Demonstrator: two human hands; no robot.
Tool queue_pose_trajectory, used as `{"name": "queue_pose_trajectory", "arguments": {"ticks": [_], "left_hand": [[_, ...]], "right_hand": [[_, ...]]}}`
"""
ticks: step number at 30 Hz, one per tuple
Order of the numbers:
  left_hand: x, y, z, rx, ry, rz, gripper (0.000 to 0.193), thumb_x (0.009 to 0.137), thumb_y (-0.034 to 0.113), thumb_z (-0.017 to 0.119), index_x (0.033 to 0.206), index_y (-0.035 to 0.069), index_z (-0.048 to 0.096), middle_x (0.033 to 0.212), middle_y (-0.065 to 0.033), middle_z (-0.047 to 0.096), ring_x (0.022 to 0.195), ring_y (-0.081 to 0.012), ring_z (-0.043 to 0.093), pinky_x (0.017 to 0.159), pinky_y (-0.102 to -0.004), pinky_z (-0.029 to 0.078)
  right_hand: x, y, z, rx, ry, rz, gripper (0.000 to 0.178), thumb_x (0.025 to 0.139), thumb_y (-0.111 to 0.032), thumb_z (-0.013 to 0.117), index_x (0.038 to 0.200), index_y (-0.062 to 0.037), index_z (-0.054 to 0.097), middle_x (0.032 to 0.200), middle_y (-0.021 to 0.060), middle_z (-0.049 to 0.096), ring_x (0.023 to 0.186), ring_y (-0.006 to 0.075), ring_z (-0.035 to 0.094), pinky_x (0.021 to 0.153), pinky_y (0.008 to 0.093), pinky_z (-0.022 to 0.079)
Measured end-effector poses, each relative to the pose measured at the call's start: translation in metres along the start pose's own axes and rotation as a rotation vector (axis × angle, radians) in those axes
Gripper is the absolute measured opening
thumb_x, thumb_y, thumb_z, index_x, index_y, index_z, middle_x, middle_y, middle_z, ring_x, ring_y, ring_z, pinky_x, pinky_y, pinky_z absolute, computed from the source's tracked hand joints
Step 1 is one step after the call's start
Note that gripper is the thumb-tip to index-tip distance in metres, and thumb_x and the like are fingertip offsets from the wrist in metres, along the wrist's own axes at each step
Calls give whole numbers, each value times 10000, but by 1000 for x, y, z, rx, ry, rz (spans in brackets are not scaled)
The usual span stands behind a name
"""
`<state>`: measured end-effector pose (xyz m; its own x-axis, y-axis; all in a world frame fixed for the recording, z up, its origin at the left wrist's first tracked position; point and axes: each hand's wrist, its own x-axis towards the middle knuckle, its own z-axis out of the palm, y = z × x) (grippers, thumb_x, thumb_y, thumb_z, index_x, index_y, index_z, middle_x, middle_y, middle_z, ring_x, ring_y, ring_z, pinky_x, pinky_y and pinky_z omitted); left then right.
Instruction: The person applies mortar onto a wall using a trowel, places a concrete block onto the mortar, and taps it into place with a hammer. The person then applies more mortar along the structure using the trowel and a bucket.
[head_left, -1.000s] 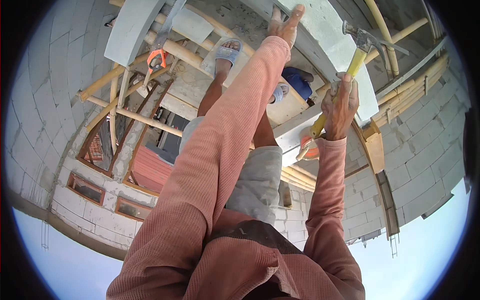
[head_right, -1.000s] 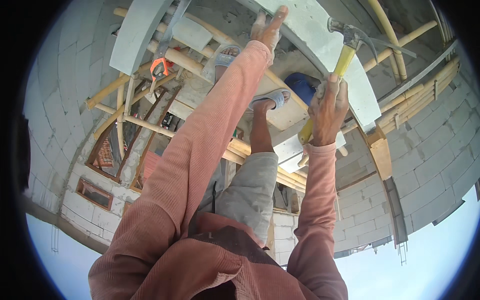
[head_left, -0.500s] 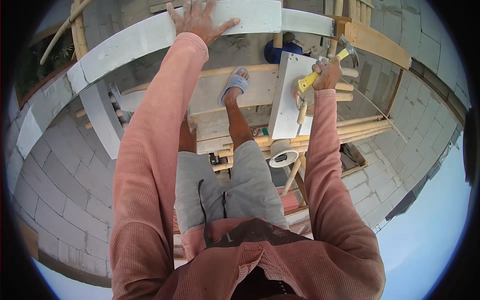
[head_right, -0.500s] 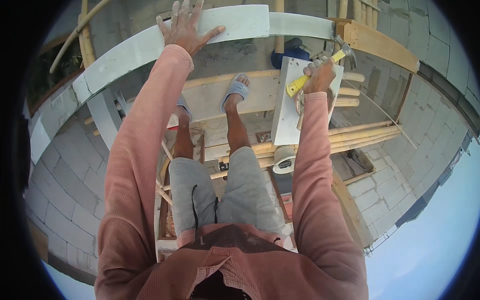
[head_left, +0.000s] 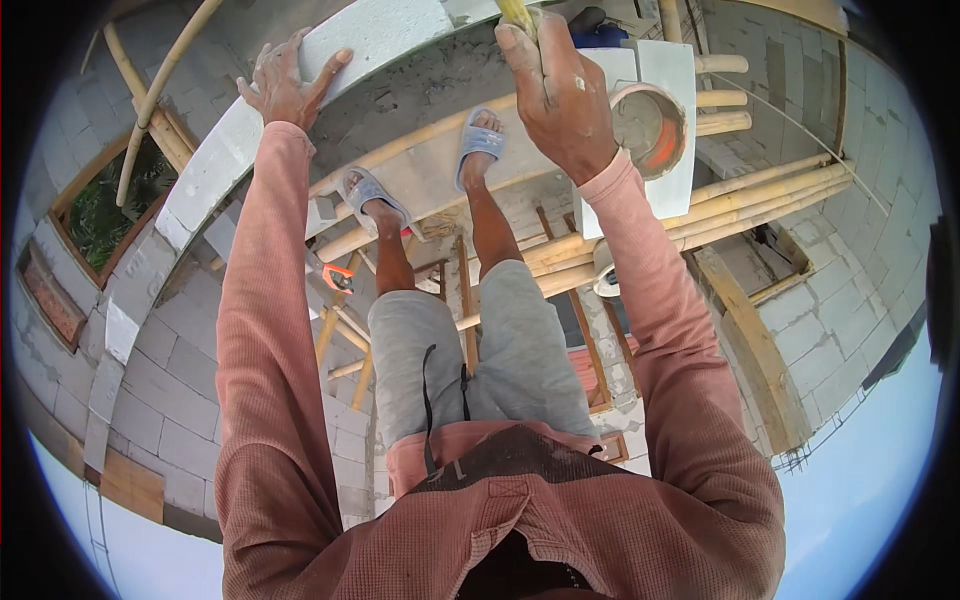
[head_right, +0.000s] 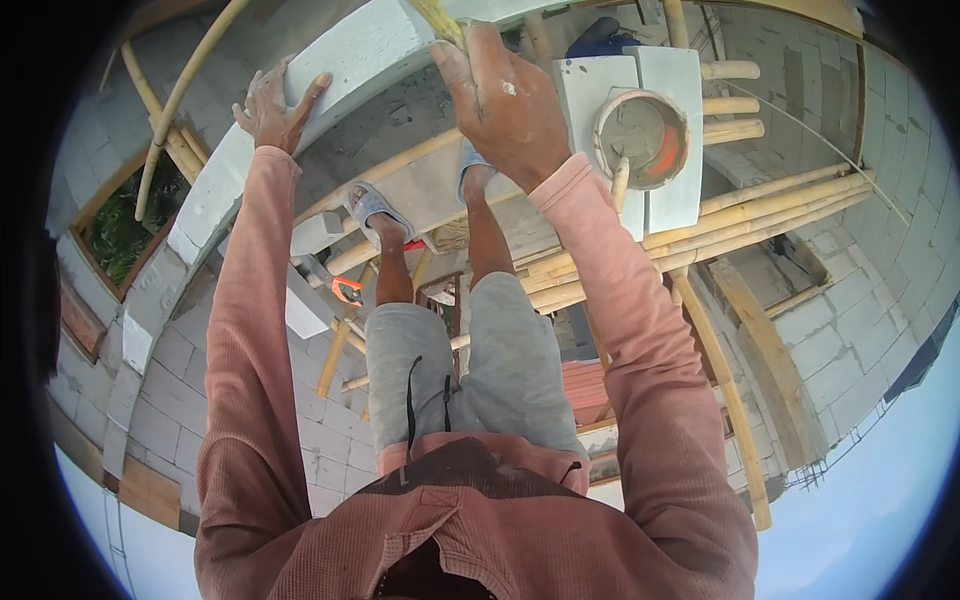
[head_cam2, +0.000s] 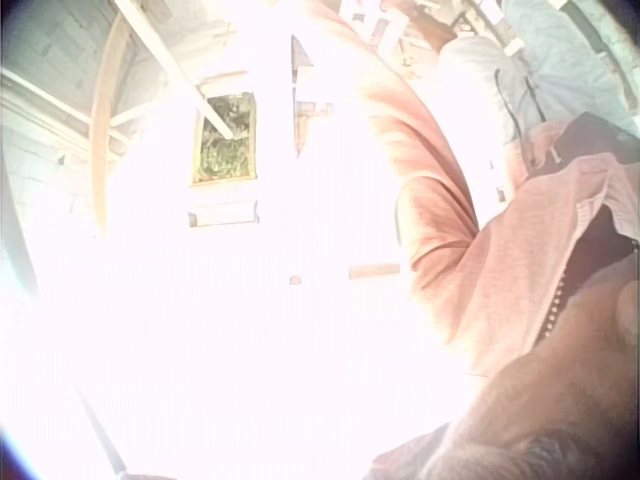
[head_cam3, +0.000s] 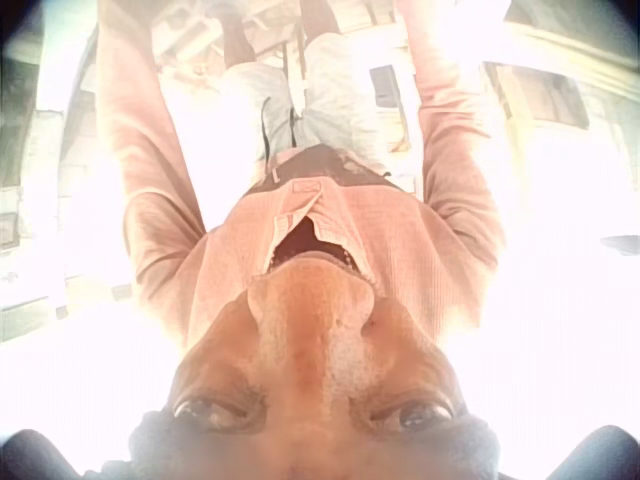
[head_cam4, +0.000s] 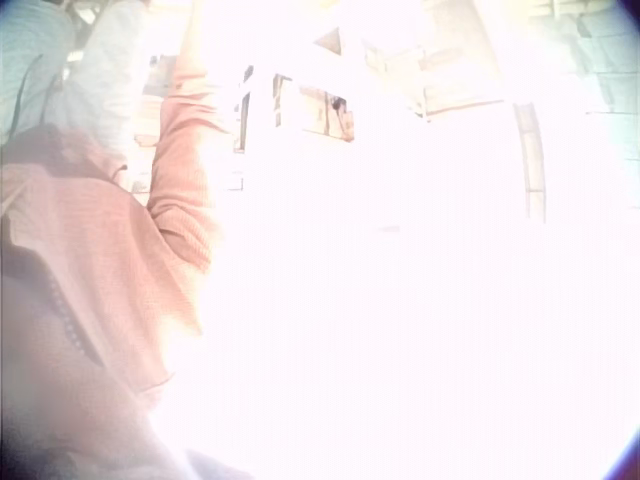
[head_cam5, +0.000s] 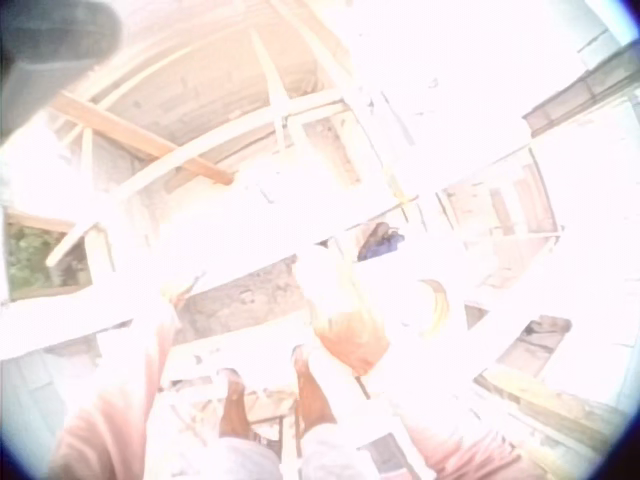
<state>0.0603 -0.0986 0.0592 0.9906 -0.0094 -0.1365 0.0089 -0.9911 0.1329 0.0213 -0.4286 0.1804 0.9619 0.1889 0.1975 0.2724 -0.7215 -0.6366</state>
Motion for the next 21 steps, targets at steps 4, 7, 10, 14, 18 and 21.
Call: {"name": "queue_pose_trajectory", "arguments": {"ticks": [4,7,10,14,18,21], "left_hand": [[9,-15,4,-223,25,23,717,907,744,407,1438,266,474,1508,-147,404,1478,-281,241,1176,-606,-11],[13,-7,11,-200,-6,16,687,944,704,378,1435,234,477,1510,-118,414,1476,-259,250,1171,-605,0],[8,-12,12,-135,-43,8,680,959,684,365,1436,211,470,1509,-115,413,1476,-266,248,1173,-603,6],[3,-10,3,-155,-30,-7,691,963,677,363,1431,179,464,1503,-120,416,1474,-268,251,1174,-602,14],[7,-10,3,-110,78,33,745,961,686,346,1404,102,478,1458,-163,451,1452,-288,286,1181,-584,30],[6,-3,-8,-4,8,-97,776,958,696,316,1351,60,525,1343,-215,535,1347,-348,410,1164,-554,150]], "right_hand": [[-6,-23,35,60,-58,53,227,961,-222,571,1034,-24,488,798,201,660,685,382,670,565,427,547],[-18,-19,61,31,-305,280,212,966,-209,556,1037,-31,467,827,223,672,689,408,670,571,465,548],[-21,-31,69,89,-346,405,208,980,-222,540,1005,-40,441,828,235,673,670,427,659,567,505,536],[-53,-50,56,394,-177,507,233,1003,-242,512,1022,-14,464,819,260,644,773,423,655,654,508,518],[-74,-5,36,614,102,785,377,1022,-356,487,1086,15,512,724,144,575,692,263,605,613,378,486],[-53,48,5,1245,230,1099,361,1027,-384,461,1076,-30,514,721,71,578,608,181,578,547,321,472]]}}
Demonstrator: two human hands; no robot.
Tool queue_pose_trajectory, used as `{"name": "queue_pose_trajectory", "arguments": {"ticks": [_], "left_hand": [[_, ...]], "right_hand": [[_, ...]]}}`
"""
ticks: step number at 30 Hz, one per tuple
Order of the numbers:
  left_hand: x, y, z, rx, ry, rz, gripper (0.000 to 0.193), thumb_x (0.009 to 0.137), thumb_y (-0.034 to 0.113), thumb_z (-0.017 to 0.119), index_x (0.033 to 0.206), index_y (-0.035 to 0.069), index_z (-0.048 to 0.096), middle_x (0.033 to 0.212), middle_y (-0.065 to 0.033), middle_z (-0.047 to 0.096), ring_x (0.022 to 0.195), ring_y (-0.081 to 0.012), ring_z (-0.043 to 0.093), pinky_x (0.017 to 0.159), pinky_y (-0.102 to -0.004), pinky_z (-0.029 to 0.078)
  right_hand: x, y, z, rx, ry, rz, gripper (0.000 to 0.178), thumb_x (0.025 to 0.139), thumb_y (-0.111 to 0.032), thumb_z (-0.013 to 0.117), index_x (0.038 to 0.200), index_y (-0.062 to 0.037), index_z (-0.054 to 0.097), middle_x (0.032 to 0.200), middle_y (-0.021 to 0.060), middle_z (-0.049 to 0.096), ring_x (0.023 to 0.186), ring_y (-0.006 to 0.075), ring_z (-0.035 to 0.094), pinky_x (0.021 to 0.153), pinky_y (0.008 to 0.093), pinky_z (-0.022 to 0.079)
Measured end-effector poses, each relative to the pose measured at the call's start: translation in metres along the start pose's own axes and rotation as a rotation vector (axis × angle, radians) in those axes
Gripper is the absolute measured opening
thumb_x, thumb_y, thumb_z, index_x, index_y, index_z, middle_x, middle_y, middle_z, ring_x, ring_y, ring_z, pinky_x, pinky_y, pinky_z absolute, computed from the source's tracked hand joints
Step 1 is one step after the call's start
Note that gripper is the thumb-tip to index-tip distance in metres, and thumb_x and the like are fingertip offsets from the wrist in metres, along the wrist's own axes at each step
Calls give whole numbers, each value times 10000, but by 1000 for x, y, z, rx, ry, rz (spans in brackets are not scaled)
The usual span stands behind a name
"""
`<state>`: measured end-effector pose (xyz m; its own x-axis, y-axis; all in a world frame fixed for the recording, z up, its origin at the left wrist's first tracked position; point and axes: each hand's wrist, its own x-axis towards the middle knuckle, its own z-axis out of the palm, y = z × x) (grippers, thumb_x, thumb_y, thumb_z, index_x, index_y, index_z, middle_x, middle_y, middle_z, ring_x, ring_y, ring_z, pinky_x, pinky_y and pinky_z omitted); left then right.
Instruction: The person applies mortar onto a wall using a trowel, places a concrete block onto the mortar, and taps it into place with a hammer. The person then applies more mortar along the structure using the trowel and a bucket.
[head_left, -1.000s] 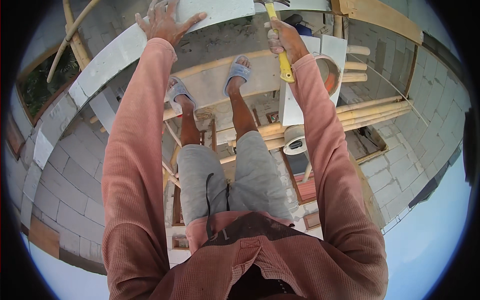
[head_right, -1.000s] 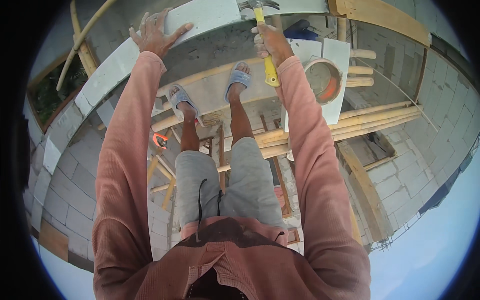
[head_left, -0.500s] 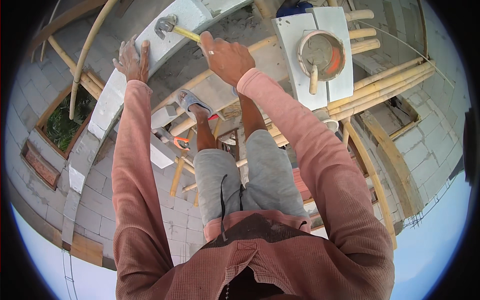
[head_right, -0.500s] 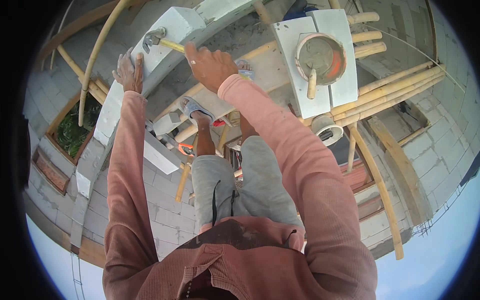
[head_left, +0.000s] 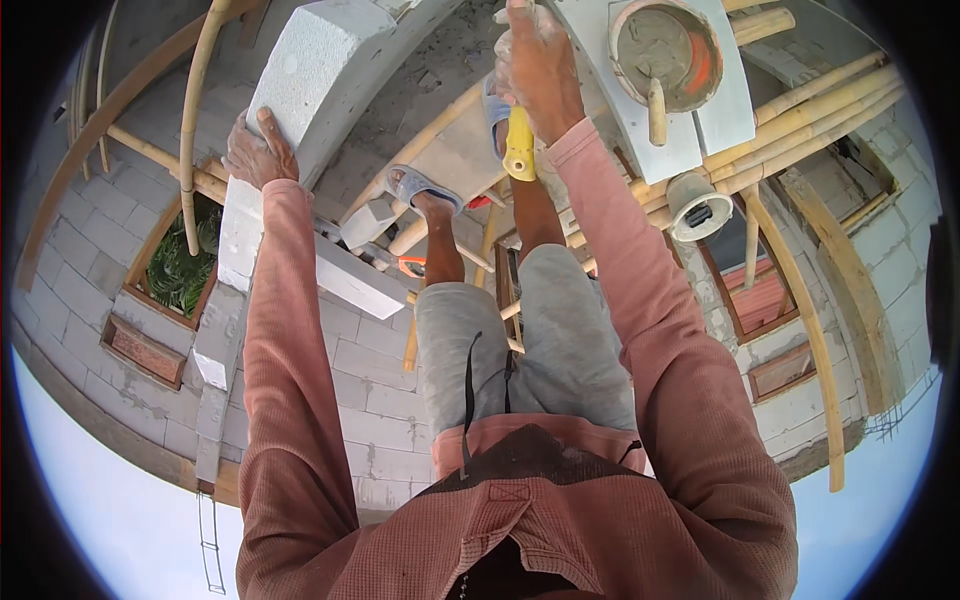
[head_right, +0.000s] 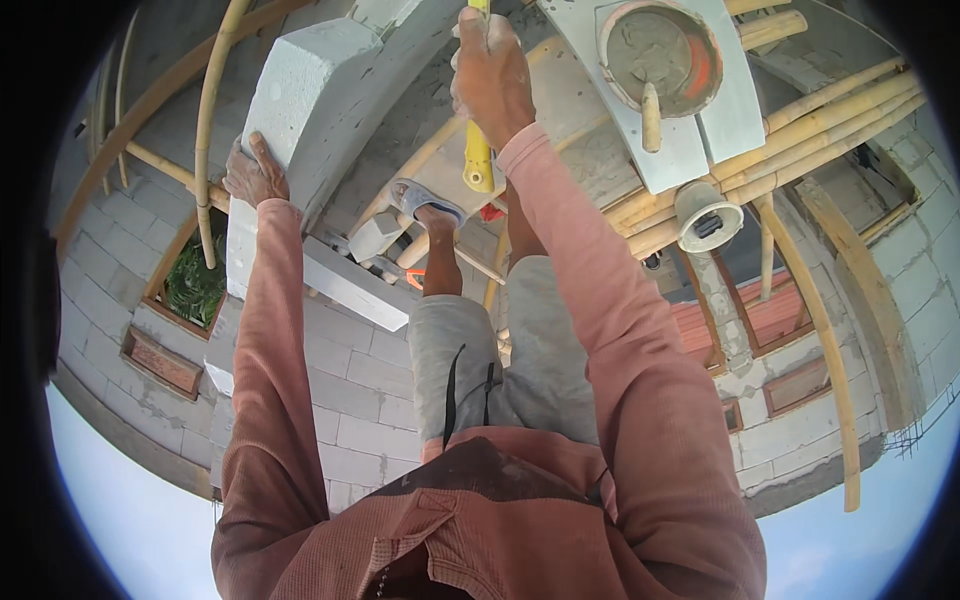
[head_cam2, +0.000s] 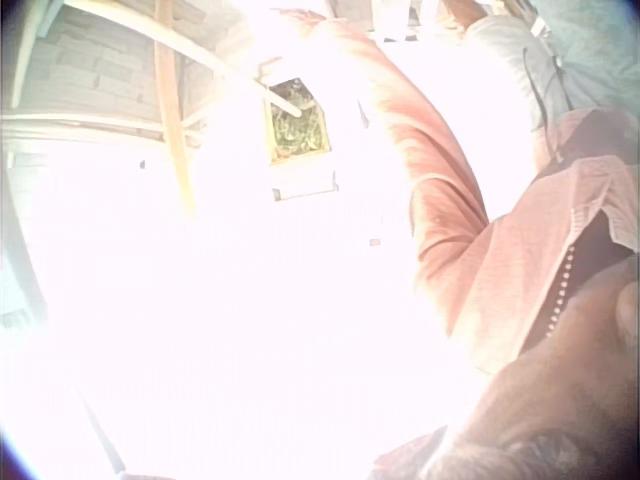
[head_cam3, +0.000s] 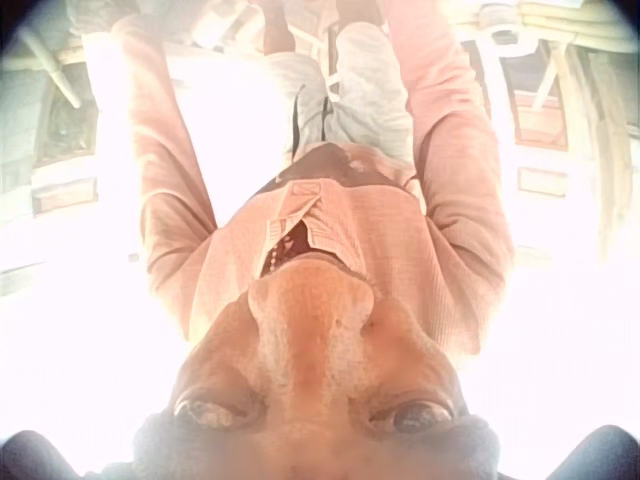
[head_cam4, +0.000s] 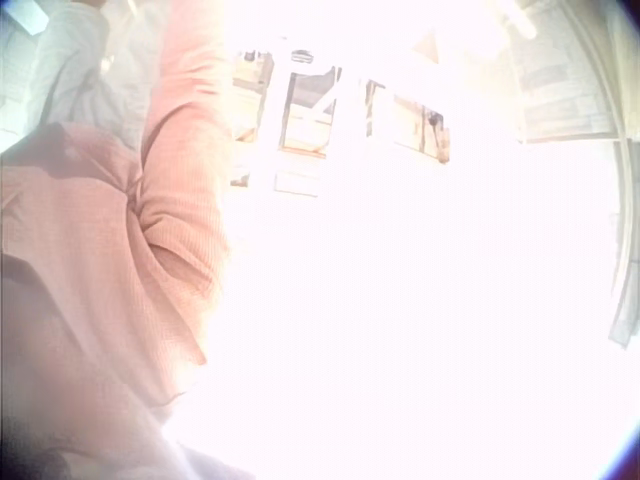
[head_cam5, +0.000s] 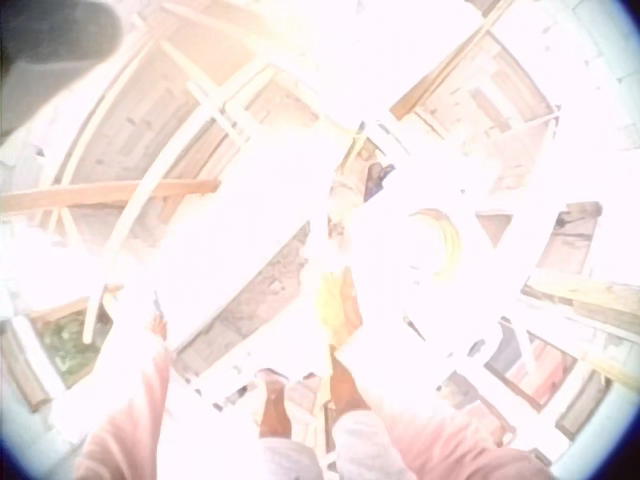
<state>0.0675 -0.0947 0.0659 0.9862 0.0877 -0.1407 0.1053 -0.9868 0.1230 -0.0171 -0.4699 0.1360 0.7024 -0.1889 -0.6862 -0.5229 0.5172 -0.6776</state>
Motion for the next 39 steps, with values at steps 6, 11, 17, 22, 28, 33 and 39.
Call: {"name": "queue_pose_trajectory", "arguments": {"ticks": [6,11,17,22,28,33,39], "left_hand": [[-5,34,-3,84,40,26,781,968,672,287,1240,14,608,1135,-250,624,1093,-411,543,1014,-525,336],[-3,30,2,66,107,48,751,967,660,313,1234,22,606,1122,-228,623,1095,-387,532,1035,-501,317],[-3,24,3,37,109,26,728,971,649,335,1254,24,578,1185,-201,597,1158,-369,495,1076,-481,280],[-7,30,3,50,51,56,754,975,648,323,1278,-7,542,1199,-221,585,1182,-380,485,1071,-485,294],[-11,26,-4,23,99,9,778,959,668,354,1279,-17,535,1200,-228,580,1184,-388,482,1050,-491,326],[-9,31,25,-84,150,-2,779,955,684,360,1249,-10,559,1172,-208,580,1155,-381,475,1051,-496,313],[-8,14,10,-88,24,-43,803,962,691,320,1274,-13,548,1174,-201,566,1151,-379,460,1041,-508,306]], "right_hand": [[41,13,18,319,-110,321,303,1003,-352,509,1075,-58,526,666,8,493,486,91,461,398,247,364],[62,38,43,-153,-207,296,260,987,-316,536,1048,-63,551,663,-2,493,451,85,424,387,243,352],[51,16,27,-159,-267,278,323,980,-384,553,969,-62,543,632,-18,460,442,79,399,388,246,335],[30,27,-12,493,8,158,355,1001,-393,498,883,-59,470,630,15,466,471,99,408,407,238,339],[-15,98,24,1195,543,530,335,1002,-433,469,845,-150,381,613,-30,329,461,95,299,444,265,293],[18,160,109,1353,217,700,285,1006,-385,476,857,-160,384,605,-25,322,456,118,286,447,272,284],[12,161,116,1195,104,772,260,1019,-336,497,875,-149,386,637,-16,317,470,102,282,435,255,275]]}}
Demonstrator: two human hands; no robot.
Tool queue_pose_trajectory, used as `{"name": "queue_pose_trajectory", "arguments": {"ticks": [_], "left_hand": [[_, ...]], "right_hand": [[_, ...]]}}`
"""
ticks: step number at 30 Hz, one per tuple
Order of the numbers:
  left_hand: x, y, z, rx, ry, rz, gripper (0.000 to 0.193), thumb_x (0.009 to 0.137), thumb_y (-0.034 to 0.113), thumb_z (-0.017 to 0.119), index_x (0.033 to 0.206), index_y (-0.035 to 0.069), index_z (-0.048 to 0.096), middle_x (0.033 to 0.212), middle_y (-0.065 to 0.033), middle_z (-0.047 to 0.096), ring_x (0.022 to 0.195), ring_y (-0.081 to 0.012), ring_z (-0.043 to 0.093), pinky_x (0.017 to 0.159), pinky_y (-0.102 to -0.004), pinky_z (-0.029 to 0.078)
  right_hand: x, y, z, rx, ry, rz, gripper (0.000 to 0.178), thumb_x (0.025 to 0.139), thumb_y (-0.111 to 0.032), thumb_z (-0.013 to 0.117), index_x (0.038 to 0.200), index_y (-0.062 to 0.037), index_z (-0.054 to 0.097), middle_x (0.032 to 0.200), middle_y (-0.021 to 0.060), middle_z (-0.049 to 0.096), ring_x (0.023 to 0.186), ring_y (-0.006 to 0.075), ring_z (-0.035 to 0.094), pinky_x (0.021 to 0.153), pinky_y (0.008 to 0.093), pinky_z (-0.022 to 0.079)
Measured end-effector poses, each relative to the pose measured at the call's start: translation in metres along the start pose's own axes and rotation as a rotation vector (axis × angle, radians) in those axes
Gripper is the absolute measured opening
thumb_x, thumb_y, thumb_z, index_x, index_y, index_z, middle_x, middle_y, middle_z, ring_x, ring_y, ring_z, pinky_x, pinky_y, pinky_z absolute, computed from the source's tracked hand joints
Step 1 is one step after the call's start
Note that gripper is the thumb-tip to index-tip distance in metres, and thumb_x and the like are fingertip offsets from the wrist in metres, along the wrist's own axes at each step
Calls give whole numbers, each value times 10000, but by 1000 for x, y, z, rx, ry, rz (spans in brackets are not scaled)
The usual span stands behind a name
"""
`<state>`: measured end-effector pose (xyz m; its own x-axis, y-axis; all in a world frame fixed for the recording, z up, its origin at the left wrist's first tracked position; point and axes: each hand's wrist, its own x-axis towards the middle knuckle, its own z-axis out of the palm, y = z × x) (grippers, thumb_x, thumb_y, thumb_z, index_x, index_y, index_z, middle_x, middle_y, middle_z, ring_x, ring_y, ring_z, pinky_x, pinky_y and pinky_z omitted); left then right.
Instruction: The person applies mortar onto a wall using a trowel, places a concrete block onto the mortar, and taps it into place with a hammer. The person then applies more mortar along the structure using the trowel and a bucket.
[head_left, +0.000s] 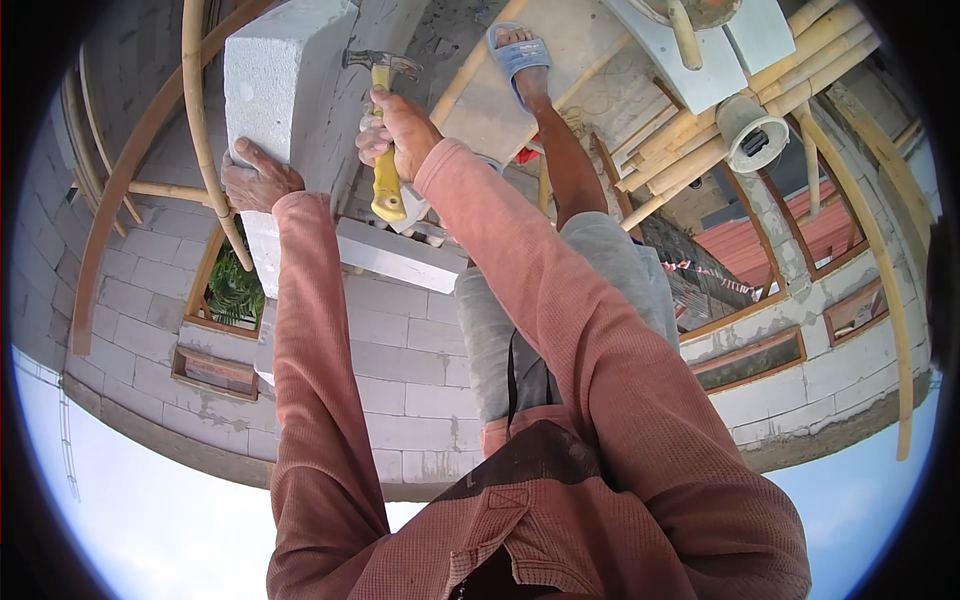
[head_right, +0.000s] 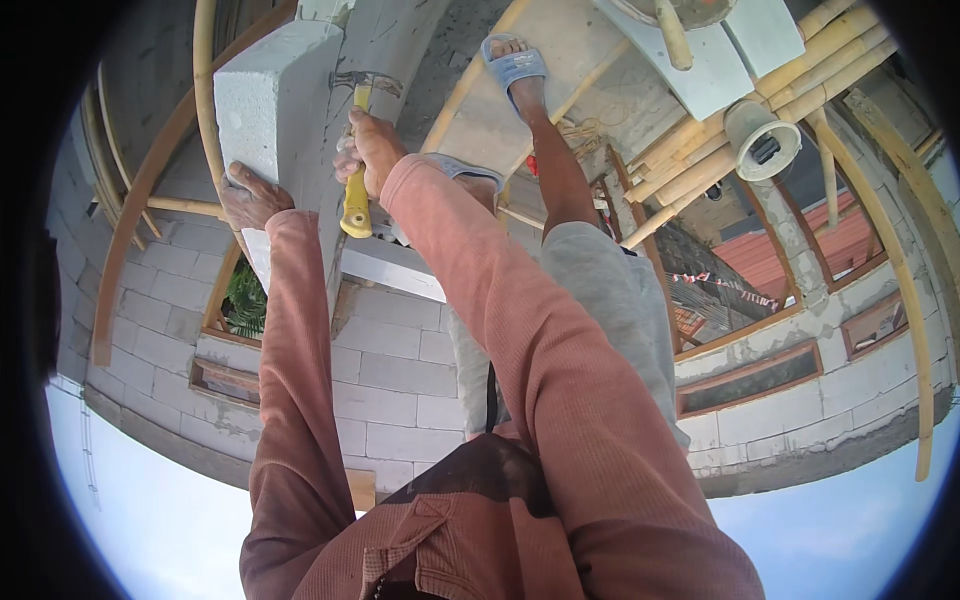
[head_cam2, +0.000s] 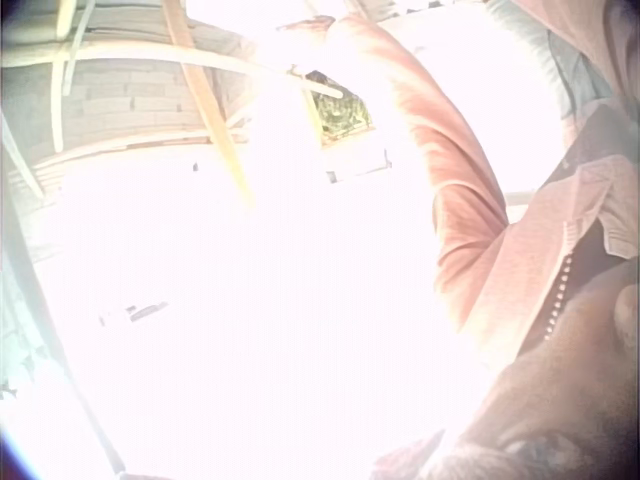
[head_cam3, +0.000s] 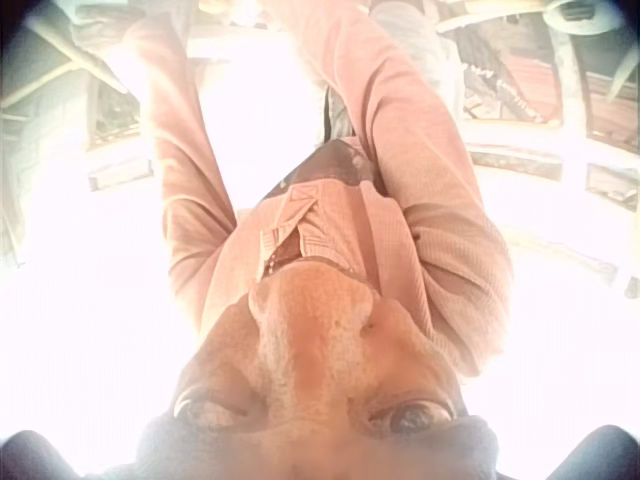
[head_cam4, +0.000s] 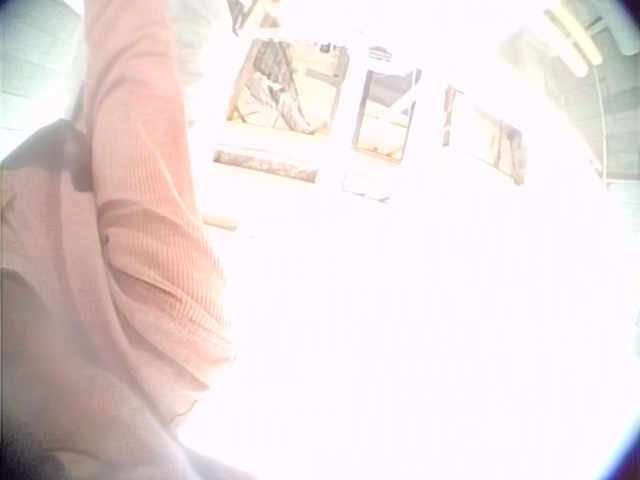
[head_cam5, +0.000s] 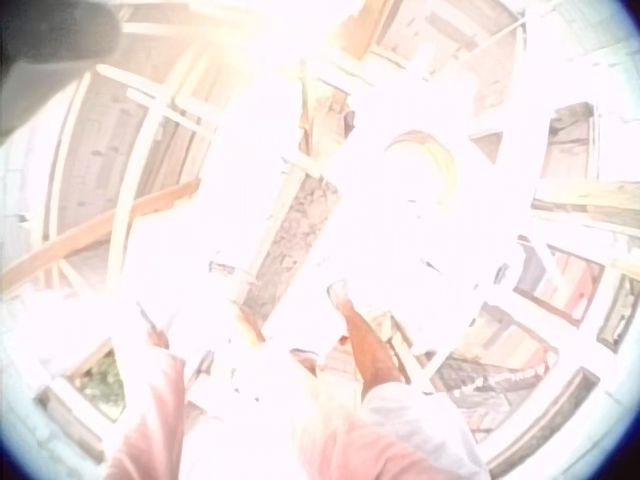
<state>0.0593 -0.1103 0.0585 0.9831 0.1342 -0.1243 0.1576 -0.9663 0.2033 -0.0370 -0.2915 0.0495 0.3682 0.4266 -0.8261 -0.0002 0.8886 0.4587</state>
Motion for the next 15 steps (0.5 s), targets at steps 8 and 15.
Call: {"name": "queue_pose_trajectory", "arguments": {"ticks": [8,15], "left_hand": [[4,9,1,76,22,-4,801,966,692,293,1229,-9,576,1128,-202,589,1118,-370,492,1007,-500,325],[-3,12,-3,19,70,20,795,969,693,293,1215,-4,586,1099,-207,605,1098,-366,515,1026,-500,318]], "right_hand": [[3,-20,-10,-110,-70,49,253,1002,-315,545,901,-121,417,655,-14,334,496,93,313,430,249,279],[-56,-39,-16,-508,167,-386,338,1009,-407,502,890,-92,472,617,-25,380,453,79,337,384,238,278]]}}
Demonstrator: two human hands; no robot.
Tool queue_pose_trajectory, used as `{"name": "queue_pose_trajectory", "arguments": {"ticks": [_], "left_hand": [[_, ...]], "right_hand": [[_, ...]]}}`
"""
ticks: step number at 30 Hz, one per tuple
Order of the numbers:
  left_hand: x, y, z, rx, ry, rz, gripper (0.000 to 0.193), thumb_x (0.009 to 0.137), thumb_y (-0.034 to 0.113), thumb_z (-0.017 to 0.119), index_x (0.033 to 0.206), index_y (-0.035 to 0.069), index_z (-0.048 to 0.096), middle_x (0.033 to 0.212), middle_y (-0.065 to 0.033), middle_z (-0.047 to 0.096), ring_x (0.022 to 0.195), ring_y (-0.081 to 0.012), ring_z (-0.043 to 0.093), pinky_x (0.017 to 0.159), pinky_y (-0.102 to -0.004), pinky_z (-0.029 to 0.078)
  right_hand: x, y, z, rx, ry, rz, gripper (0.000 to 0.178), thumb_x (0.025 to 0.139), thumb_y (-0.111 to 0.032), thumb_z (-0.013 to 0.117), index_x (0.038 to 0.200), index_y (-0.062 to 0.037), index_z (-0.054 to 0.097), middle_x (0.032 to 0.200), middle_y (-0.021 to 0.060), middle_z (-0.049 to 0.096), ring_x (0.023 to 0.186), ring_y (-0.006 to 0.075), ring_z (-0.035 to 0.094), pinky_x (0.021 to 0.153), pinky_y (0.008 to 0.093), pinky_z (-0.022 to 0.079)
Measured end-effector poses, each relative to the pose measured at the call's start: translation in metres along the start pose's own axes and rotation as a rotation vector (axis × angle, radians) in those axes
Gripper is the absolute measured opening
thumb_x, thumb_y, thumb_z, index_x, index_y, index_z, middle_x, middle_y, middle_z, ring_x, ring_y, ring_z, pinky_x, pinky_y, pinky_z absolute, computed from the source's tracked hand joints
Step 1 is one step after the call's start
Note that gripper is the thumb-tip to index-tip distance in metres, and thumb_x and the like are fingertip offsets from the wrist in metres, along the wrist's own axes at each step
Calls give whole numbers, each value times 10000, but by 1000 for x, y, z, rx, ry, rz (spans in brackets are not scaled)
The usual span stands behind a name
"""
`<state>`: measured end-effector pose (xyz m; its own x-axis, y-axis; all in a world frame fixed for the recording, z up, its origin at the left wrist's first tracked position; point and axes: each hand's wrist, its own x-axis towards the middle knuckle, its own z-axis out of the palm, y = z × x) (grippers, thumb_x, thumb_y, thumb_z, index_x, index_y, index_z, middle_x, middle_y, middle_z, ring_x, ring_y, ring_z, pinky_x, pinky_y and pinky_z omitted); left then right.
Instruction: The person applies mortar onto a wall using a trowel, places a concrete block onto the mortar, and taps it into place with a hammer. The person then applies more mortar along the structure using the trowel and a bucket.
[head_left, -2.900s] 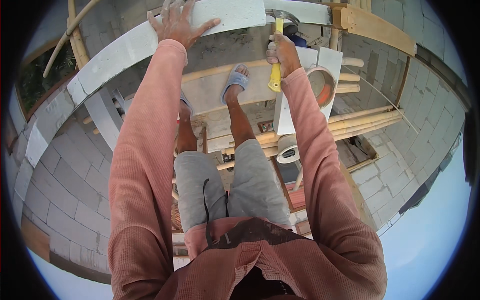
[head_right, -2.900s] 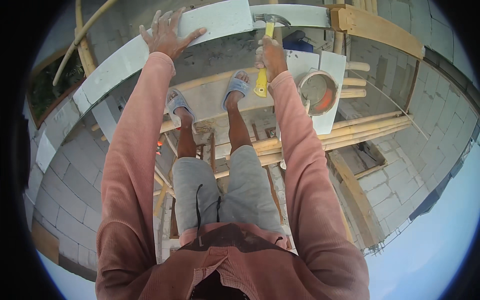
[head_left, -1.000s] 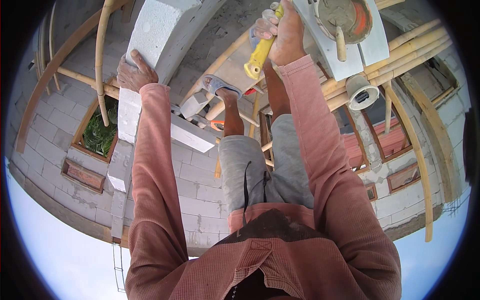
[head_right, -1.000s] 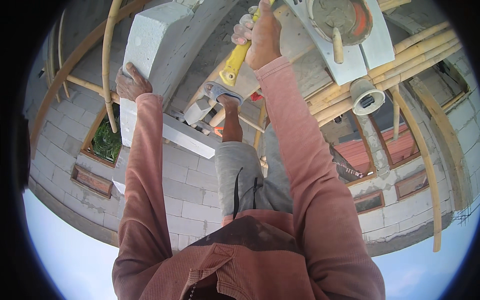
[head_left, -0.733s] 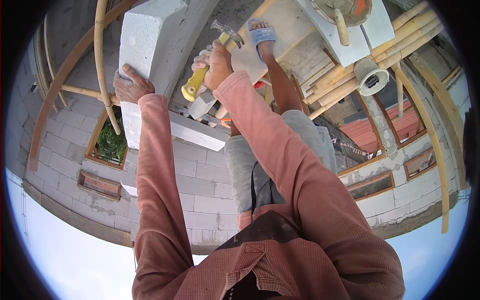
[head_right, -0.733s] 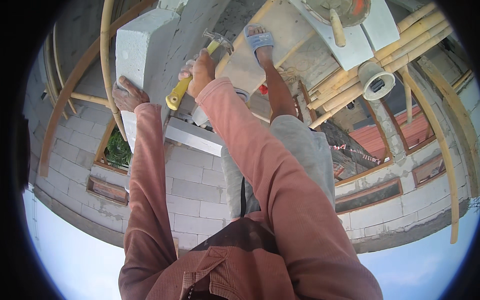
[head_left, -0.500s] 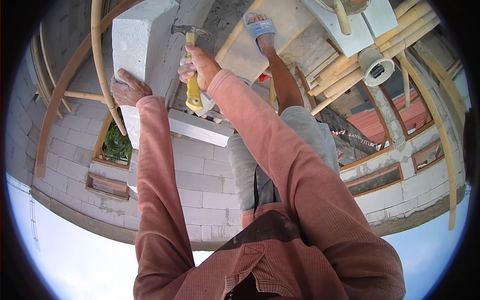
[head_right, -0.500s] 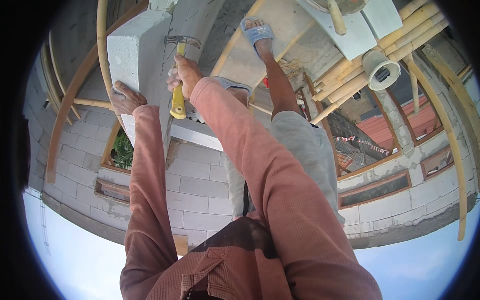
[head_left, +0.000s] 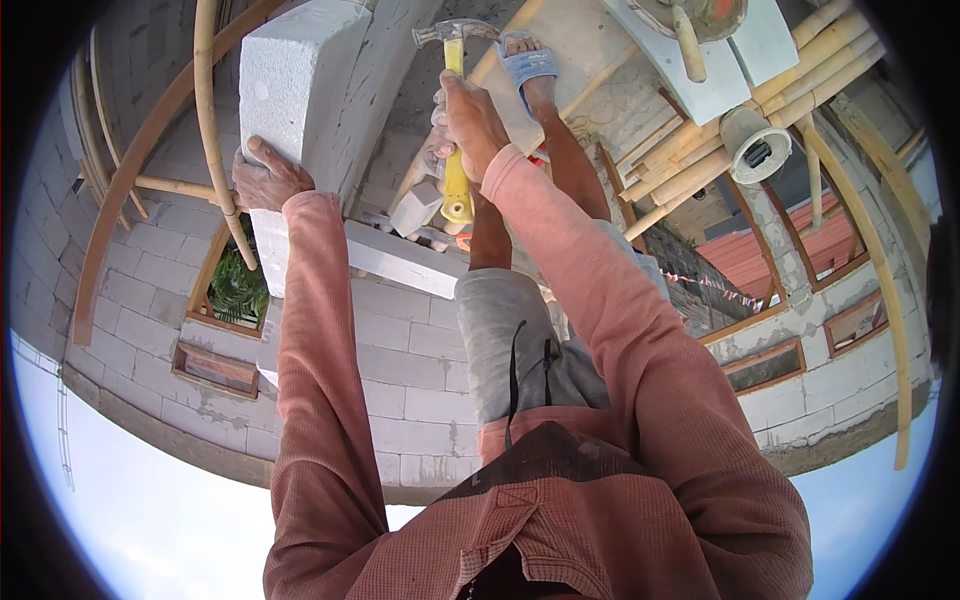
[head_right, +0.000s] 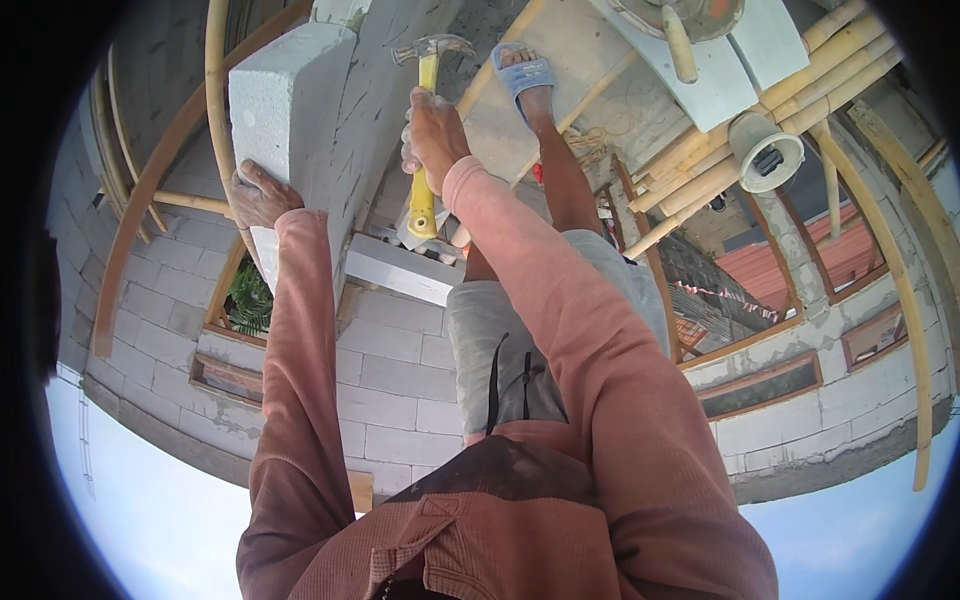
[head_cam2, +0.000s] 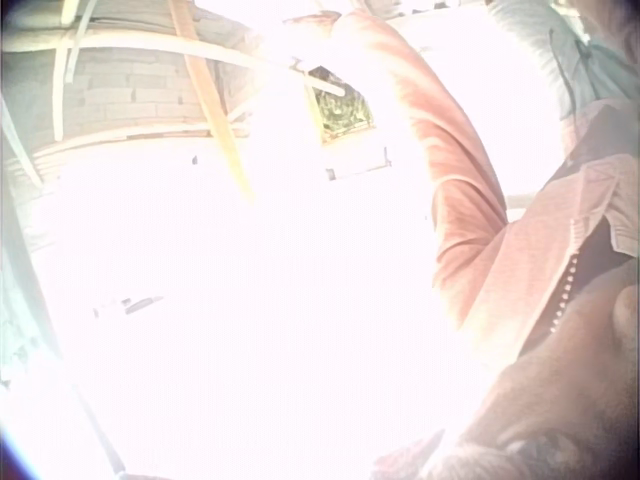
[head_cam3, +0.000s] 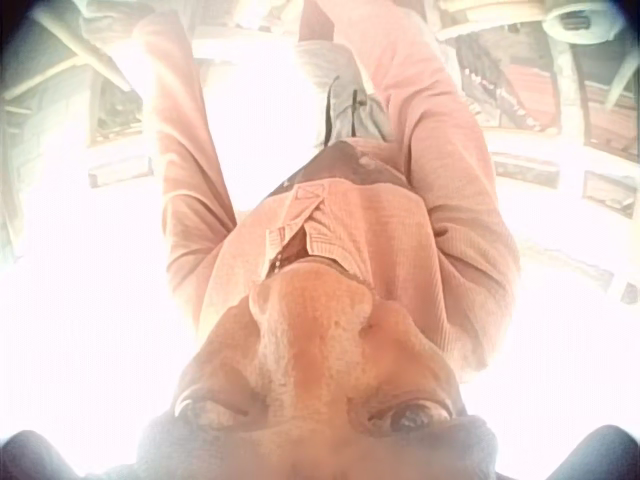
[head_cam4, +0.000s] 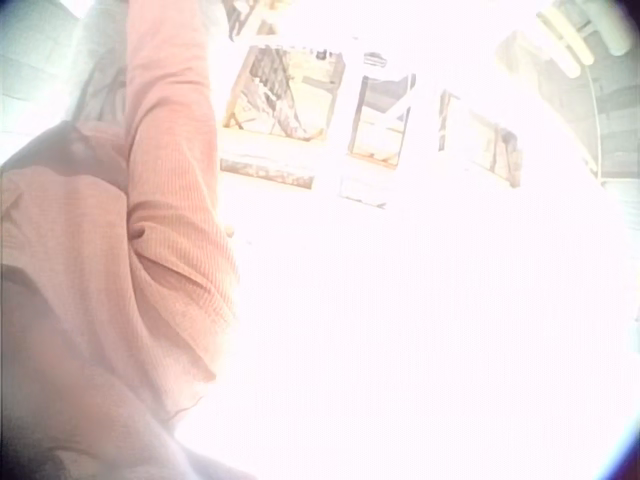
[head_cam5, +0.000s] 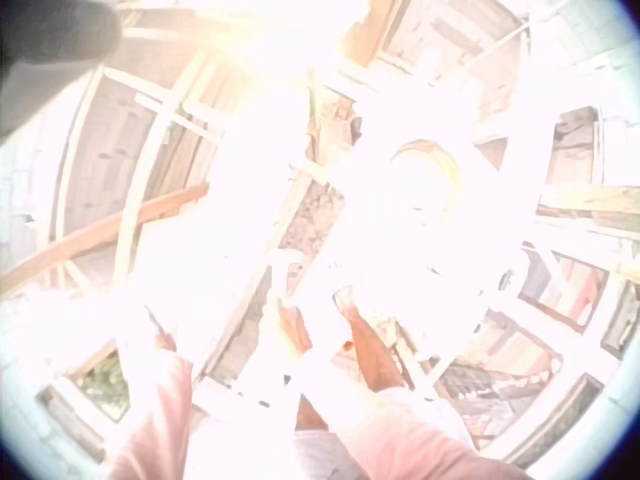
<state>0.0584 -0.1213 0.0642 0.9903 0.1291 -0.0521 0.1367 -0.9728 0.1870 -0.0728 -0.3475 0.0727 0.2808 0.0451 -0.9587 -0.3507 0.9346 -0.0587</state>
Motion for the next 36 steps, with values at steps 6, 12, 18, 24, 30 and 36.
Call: {"name": "queue_pose_trajectory", "arguments": {"ticks": [6,12,18,24,30,36], "left_hand": [[2,1,7,23,114,40,800,960,704,321,1247,-1,569,1159,-217,590,1151,-363,501,1059,-485,320],[-2,2,8,26,92,40,825,956,715,311,1262,-10,559,1185,-225,581,1191,-373,478,1085,-487,289],[2,-1,2,66,86,86,813,961,683,335,1262,-38,558,1163,-263,599,1143,-405,528,1045,-489,347],[1,7,-4,107,50,132,781,976,628,352,1264,-72,544,1149,-302,617,1106,-455,572,988,-516,413],[4,2,-10,134,-13,117,786,979,629,343,1281,-72,530,1155,-306,610,1109,-467,564,986,-526,410],[0,5,4,12,109,73,687,978,616,389,1235,9,581,1206,-180,595,1210,-339,463,1107,-494,250]], "right_hand": [[-12,-92,26,-248,89,-586,328,1009,-387,473,918,-73,496,619,17,457,427,129,456,405,279,393],[30,-74,54,-825,-218,-417,337,1002,-397,488,912,-72,509,608,3,446,425,117,440,402,274,385],[22,-95,53,-1003,-385,-214,346,995,-406,503,906,-72,523,597,-10,435,423,104,424,399,269,376],[19,-99,51,-1013,-393,-188,355,987,-415,517,901,-71,536,586,-24,424,421,92,409,396,264,367],[-8,-105,36,-719,-307,-178,364,980,-424,532,895,-71,549,575,-38,413,419,80,393,393,259,359],[-2,-92,-57,-727,113,-158,399,960,-472,569,899,-78,544,618,-23,461,428,95,424,415,277,404]]}}
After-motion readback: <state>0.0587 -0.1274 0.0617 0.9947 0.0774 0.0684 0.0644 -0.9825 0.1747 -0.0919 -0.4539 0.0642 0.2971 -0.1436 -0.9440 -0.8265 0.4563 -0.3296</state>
